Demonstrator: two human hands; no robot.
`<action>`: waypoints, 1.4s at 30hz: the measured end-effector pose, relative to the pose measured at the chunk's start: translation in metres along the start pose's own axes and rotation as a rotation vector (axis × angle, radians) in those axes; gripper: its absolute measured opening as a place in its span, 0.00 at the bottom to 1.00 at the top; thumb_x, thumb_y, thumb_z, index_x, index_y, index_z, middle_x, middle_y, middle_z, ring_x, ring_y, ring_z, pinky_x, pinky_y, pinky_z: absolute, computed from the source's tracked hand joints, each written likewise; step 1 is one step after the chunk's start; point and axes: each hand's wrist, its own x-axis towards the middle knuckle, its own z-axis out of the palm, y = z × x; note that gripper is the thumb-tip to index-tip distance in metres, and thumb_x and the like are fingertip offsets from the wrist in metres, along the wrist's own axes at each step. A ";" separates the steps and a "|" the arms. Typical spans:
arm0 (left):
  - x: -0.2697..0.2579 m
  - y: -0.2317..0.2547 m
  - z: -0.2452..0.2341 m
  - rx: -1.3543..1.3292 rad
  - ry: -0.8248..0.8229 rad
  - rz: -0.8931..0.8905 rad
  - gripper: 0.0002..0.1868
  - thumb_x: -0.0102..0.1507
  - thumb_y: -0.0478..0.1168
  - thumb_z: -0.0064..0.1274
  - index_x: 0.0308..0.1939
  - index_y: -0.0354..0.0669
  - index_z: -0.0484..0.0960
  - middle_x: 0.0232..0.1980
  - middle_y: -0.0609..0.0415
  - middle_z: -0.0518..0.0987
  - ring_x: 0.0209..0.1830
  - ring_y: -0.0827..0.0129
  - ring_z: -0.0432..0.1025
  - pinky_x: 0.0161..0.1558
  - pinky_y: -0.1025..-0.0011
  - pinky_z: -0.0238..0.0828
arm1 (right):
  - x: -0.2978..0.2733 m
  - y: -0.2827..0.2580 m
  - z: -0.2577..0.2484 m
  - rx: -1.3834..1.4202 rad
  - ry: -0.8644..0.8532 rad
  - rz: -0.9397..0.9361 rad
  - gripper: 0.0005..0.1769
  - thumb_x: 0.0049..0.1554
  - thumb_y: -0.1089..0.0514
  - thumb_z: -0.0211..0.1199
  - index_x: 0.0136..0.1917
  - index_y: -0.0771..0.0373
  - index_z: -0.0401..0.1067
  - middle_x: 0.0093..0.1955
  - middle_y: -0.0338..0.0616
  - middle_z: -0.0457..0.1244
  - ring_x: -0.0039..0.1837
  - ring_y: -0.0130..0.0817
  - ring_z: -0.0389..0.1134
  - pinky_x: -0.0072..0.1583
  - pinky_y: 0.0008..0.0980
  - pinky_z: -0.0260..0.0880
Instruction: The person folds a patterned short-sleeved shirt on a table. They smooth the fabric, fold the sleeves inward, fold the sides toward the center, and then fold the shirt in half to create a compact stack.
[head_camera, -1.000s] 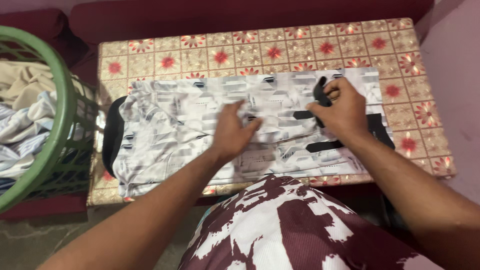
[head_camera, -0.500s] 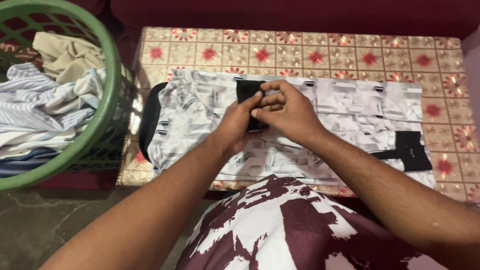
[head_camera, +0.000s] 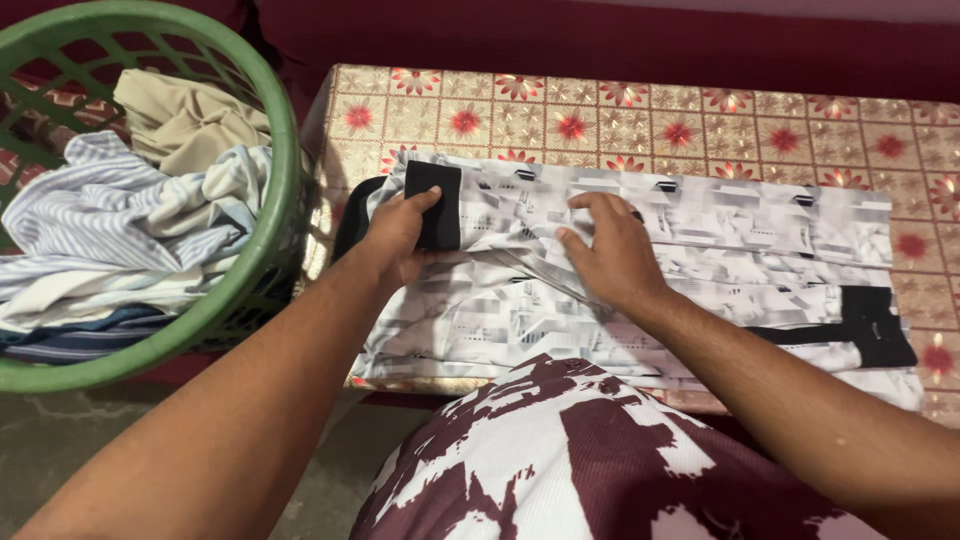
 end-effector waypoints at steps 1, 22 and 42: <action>0.000 0.002 -0.003 -0.037 -0.014 -0.013 0.17 0.67 0.44 0.47 0.59 0.43 0.72 0.52 0.49 0.79 0.53 0.53 0.78 0.45 0.44 0.79 | 0.002 0.008 0.005 -0.045 0.039 0.015 0.23 0.60 0.53 0.65 0.64 0.68 0.67 0.61 0.58 0.63 0.61 0.49 0.69 0.61 0.46 0.69; 0.017 0.003 -0.041 0.080 0.180 0.042 0.11 0.66 0.43 0.54 0.51 0.48 0.82 0.46 0.57 0.84 0.44 0.66 0.80 0.46 0.55 0.81 | 0.049 0.029 -0.005 0.435 0.281 0.803 0.20 0.50 0.65 0.73 0.55 0.61 0.72 0.47 0.42 0.71 0.44 0.27 0.72 0.44 0.30 0.75; -0.023 -0.008 -0.002 1.133 0.351 1.148 0.20 0.59 0.37 0.66 0.53 0.44 0.80 0.50 0.48 0.74 0.56 0.54 0.69 0.60 0.55 0.65 | 0.009 -0.003 0.012 -0.066 0.235 0.015 0.24 0.59 0.58 0.69 0.65 0.65 0.66 0.67 0.57 0.59 0.68 0.50 0.62 0.66 0.43 0.66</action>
